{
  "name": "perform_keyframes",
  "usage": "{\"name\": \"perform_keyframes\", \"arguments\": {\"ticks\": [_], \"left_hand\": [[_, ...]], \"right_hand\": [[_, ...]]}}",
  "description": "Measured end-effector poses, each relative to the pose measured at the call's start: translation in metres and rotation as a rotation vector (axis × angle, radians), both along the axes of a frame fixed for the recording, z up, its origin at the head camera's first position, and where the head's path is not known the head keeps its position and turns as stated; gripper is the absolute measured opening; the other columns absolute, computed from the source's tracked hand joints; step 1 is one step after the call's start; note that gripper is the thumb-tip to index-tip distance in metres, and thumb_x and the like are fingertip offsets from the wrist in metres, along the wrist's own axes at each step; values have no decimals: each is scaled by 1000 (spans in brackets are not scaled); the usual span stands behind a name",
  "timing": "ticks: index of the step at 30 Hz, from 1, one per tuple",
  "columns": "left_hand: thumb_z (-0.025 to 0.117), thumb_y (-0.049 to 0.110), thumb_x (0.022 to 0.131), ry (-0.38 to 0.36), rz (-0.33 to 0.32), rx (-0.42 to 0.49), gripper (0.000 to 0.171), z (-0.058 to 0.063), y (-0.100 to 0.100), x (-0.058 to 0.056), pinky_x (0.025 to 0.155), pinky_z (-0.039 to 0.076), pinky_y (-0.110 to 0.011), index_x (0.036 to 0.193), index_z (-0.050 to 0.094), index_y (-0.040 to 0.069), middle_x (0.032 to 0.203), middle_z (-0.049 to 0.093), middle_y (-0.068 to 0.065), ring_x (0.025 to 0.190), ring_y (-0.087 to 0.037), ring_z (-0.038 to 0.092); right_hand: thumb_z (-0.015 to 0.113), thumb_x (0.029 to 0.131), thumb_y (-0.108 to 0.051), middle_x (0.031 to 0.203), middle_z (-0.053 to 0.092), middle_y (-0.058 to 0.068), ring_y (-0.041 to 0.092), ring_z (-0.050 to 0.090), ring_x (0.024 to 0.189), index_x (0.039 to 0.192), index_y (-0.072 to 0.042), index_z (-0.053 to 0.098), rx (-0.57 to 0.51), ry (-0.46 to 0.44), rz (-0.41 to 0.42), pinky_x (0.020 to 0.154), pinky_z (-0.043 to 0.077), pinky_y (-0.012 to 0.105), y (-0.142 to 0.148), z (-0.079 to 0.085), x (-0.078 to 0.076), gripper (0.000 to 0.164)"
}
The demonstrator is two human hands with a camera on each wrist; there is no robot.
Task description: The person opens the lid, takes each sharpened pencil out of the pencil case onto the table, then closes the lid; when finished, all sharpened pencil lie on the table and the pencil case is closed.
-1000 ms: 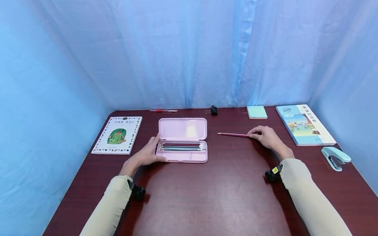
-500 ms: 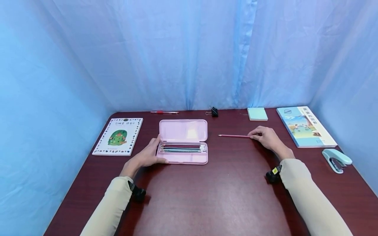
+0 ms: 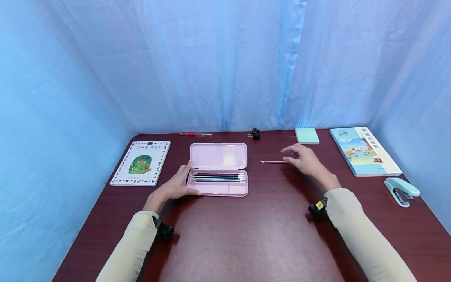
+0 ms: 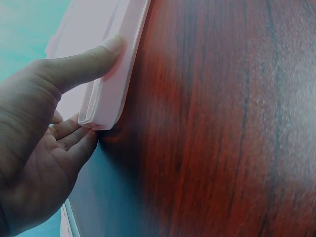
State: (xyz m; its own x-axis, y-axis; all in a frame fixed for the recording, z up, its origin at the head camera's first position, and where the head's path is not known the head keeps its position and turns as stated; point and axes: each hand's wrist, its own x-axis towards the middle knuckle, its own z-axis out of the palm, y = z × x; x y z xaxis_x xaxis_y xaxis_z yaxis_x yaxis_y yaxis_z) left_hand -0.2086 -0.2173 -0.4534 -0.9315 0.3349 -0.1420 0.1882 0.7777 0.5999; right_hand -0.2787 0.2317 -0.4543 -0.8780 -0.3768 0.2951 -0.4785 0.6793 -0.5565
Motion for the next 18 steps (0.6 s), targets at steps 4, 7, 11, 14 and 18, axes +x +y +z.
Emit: {"name": "perform_keyframes", "arguments": {"ticks": [4,7,11,14,18], "left_hand": [[79,44,67,5,-3,5,119,0,0,0,105,26,-44,149,0,11,138,27,-14,124,-25,32],[79,43,67,7,-6,7,119,-1,0,-1,104,26,-44,149,0,11,138,28,-15,123,-25,32],[79,42,68,8,-6,12,118,-1,-1,-1,104,26,-44,149,0,11,137,28,-15,122,-25,33],[80,41,67,11,-6,17,118,-1,-1,-1,105,26,-44,149,1,10,137,29,-15,123,-25,32],[80,41,67,-1,-3,17,118,1,0,0,105,26,-43,149,0,11,138,28,-14,123,-25,32]], "right_hand": [[69,83,-12,105,61,9,23,58,95,110,-9,64,-92,-22,81,83,45,41,-48,6,10,28],[69,82,-13,106,61,9,23,58,96,110,-8,64,-126,-91,157,84,46,39,-83,8,21,29],[68,82,-10,105,62,11,21,58,95,110,-4,62,-136,-152,267,84,46,37,-120,7,33,29],[67,82,-6,103,62,13,22,58,94,110,-1,61,-90,-153,342,84,46,37,-140,6,39,29],[66,82,-5,100,62,10,19,57,93,108,-1,61,61,-160,376,84,46,34,-155,6,44,27]]}}
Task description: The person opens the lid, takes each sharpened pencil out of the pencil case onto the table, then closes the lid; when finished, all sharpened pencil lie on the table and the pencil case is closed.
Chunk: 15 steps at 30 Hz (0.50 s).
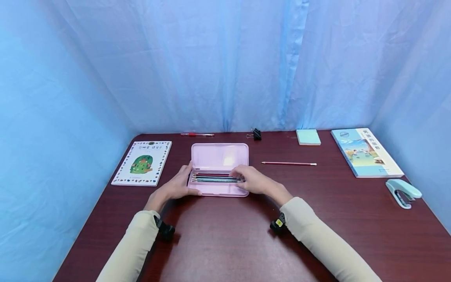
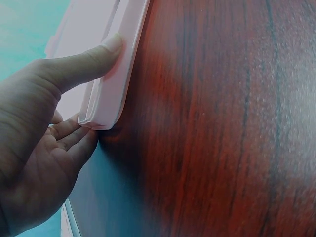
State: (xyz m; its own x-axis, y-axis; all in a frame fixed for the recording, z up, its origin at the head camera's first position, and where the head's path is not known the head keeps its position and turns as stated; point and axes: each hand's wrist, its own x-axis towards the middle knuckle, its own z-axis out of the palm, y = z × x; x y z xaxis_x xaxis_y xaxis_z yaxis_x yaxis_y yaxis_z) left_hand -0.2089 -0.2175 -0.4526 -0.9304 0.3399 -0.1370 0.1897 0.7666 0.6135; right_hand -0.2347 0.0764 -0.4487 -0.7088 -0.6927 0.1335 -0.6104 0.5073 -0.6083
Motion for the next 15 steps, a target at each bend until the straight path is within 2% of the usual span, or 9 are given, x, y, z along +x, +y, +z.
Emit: {"name": "perform_keyframes", "arguments": {"ticks": [5,10,15], "left_hand": [[79,42,68,-4,5,-6,118,-1,0,-1,105,26,-44,149,-1,11,138,28,-14,123,-25,32],[79,42,68,-8,11,-17,118,-1,0,-1,105,25,-43,149,-1,12,138,27,-13,123,-24,32],[79,42,67,-2,3,-6,118,0,0,0,105,25,-45,149,0,11,138,28,-14,123,-25,32]], "right_hand": [[64,83,-4,96,62,4,15,56,90,104,-4,64,136,10,-13,83,46,32,-5,1,0,22],[62,81,2,90,65,1,14,58,86,97,-7,68,125,45,-20,80,46,31,-4,1,-3,19],[64,83,-2,91,66,-1,13,59,87,94,-10,70,99,63,-28,81,46,31,-2,-2,-5,15]]}}
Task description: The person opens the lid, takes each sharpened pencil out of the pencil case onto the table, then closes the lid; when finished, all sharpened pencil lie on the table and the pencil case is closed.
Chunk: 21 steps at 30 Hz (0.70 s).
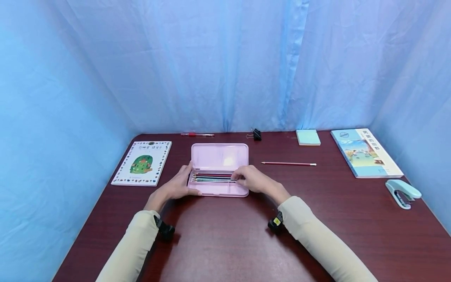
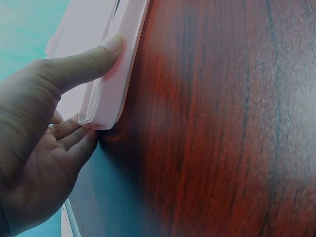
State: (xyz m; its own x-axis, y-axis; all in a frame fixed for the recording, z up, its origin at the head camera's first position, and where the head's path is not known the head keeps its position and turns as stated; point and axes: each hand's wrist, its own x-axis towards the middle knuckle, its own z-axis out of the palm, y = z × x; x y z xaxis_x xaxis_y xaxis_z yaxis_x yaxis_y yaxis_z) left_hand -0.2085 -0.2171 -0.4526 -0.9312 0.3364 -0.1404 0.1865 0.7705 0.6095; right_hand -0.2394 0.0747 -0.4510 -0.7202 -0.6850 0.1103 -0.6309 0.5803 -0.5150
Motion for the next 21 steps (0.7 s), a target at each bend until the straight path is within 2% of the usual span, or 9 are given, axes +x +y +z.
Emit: {"name": "perform_keyframes", "arguments": {"ticks": [4,10,17,21], "left_hand": [[80,42,67,3,-1,-4,119,0,0,0,105,26,-44,149,0,11,138,28,-14,123,-25,32],[80,43,67,7,-5,-16,119,-1,-1,-1,105,26,-43,149,1,10,138,27,-14,124,-24,31],[79,43,68,1,-8,-13,118,-2,-1,-1,105,25,-44,149,0,10,140,26,-14,126,-25,31],[79,43,67,-1,-3,-4,118,-2,-2,-1,106,24,-44,149,0,11,140,25,-14,127,-24,29]], "right_hand": [[65,83,-4,90,67,-3,11,59,85,94,-11,71,-71,2,-30,78,47,29,7,-1,-1,15],[65,85,-9,93,66,-4,12,57,87,96,-15,71,-185,-98,-128,79,47,33,36,7,-2,14],[65,86,-16,99,67,-3,16,58,98,99,-15,72,-186,-103,-201,86,44,39,99,11,-8,15],[64,87,-21,101,67,-2,17,57,97,102,-16,72,-160,-108,-275,83,44,40,140,9,-7,17]]}}
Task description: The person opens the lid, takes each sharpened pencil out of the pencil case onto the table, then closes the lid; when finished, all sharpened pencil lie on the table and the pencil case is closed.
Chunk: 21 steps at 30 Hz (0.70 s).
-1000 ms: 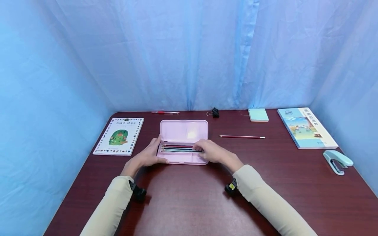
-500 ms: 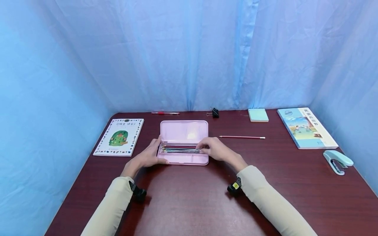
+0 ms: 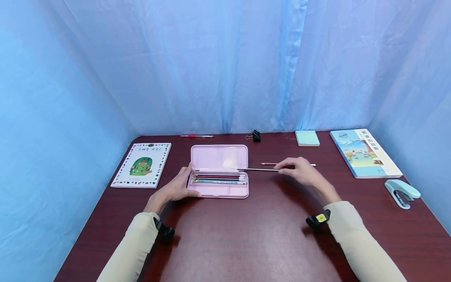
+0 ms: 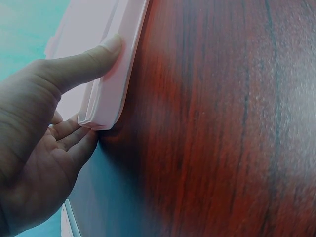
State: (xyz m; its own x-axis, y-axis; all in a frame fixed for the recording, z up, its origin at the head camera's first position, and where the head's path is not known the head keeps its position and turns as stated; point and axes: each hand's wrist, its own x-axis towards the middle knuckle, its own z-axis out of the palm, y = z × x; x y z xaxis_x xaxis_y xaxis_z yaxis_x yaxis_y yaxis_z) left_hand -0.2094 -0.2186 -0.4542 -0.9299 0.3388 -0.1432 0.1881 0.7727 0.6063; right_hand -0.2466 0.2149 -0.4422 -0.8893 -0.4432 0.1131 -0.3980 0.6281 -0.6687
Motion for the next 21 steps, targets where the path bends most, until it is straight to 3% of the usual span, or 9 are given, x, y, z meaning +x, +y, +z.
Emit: {"name": "perform_keyframes", "arguments": {"ticks": [9,21], "left_hand": [[80,40,67,-2,6,17,119,0,0,2,106,24,-43,149,0,11,139,27,-14,126,-24,30],[79,41,68,-3,-1,-9,118,1,2,1,105,25,-44,149,0,10,139,26,-13,125,-24,30]], "right_hand": [[61,89,-23,104,66,7,23,56,96,102,-19,71,97,-36,-144,82,41,43,72,-26,-1,17],[63,88,-21,102,66,8,28,56,98,98,-16,73,81,52,-215,84,41,49,84,-33,-2,15]]}}
